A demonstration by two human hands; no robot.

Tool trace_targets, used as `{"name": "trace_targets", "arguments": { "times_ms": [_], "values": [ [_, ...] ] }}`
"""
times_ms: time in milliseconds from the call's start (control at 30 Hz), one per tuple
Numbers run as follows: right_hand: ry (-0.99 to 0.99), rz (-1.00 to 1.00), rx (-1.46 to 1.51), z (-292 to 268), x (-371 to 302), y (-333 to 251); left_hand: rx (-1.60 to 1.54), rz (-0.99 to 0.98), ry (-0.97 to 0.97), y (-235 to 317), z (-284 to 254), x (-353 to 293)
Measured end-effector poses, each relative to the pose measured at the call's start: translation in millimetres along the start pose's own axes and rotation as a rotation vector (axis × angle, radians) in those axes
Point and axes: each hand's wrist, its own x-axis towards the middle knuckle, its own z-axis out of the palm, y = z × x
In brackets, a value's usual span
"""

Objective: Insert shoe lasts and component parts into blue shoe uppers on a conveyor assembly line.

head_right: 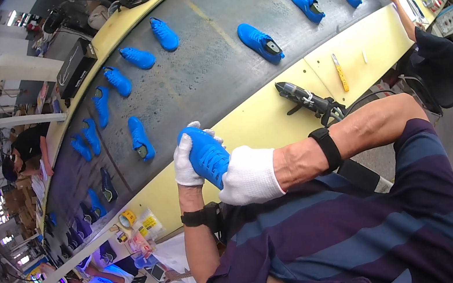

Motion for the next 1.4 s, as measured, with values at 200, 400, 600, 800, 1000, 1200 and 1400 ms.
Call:
{"name": "trace_targets", "arguments": {
  "times_ms": [200, 400, 600, 800, 1000, 1200, 1400],
  "values": [
    [0.234, 0.100, 0.196, -10.1, -14.7, -5.3, -0.152, 0.013, -0.012, 0.9, -2.3, -2.2],
    [0.464, 0.541, 0.503, 37.7, -38.8, 13.0, -0.224, 0.080, -0.061, -0.5, 14.5, -5.2],
    [0.529, 0.447, 0.521, 40.7, -37.0, 17.5, -0.272, 0.082, -0.110, -4.8, 16.4, 2.9],
    [0.561, 0.405, 0.284, 36.2, -38.3, 10.3, -0.203, 0.062, -0.075, -4.0, 30.1, 7.5],
    [0.655, 0.406, 0.204, 56.8, -34.6, 5.4, -0.191, 0.058, -0.063, -10.4, 26.3, 11.2],
    [0.731, 0.464, 0.304, 53.6, -37.8, 8.9, -0.165, -0.004, -0.060, -14.5, 21.6, 18.6],
    [0.661, 0.417, 0.254, 51.4, -38.9, 14.5, -0.168, -0.053, -0.065, -21.1, 22.9, 27.6]
  ]
}}
